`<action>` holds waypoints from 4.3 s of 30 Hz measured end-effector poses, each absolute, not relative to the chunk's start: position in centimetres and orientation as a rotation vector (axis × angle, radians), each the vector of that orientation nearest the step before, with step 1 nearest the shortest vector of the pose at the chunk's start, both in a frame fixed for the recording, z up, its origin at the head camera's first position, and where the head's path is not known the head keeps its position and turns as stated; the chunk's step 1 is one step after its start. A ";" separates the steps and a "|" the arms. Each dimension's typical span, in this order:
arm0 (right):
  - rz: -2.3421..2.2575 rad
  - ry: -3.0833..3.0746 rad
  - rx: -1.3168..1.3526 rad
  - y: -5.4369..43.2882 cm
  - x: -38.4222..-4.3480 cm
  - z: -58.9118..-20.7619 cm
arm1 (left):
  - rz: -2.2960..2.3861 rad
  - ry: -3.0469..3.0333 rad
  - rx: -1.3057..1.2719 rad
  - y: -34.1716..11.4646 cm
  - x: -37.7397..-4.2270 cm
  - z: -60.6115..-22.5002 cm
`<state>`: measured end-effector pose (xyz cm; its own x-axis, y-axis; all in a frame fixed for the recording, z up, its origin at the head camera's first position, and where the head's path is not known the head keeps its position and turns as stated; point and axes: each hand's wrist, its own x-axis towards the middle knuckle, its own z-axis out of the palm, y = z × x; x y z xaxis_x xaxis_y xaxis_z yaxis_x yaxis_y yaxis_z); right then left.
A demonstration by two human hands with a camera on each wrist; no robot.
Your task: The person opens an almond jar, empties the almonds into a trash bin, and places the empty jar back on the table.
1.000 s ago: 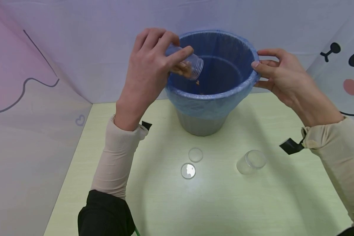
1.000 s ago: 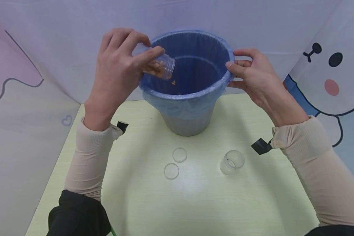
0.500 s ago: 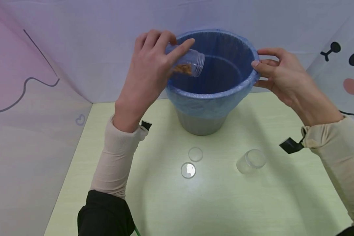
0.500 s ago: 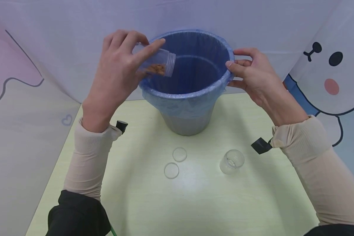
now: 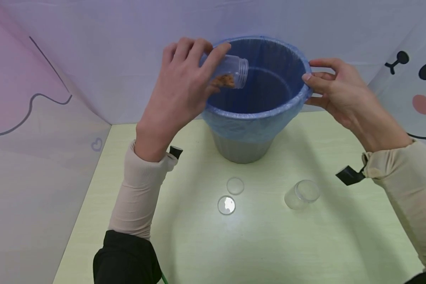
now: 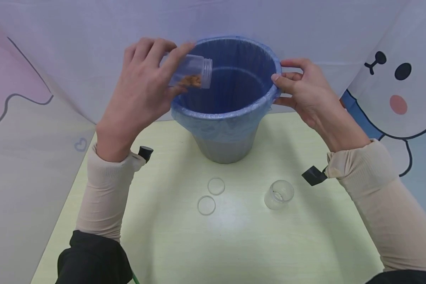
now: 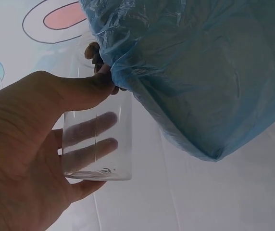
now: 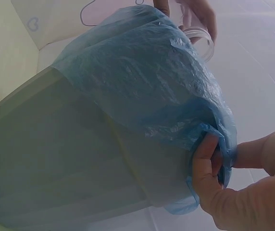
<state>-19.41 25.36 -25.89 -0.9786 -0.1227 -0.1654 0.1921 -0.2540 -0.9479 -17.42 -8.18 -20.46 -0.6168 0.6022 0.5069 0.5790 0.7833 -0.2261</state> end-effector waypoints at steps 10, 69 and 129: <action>-2.341 1.787 0.087 25.3 -19.4 -26.0 | 0.022 -2.341 -0.894 -8.2 -17.3 -20.5; -2.338 1.793 0.104 25.1 -19.3 -25.7 | 0.114 -2.169 -0.997 -7.4 -17.7 -20.9; -2.360 1.760 0.100 25.0 -19.2 -25.8 | -0.035 -2.474 -1.013 -8.9 -16.8 -19.7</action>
<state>-19.25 25.03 -25.82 -0.9786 -0.1157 -0.1700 0.1959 -0.2736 -0.9417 -16.79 -8.94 -19.74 -0.6210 0.6574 0.4269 0.6693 0.7281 -0.1476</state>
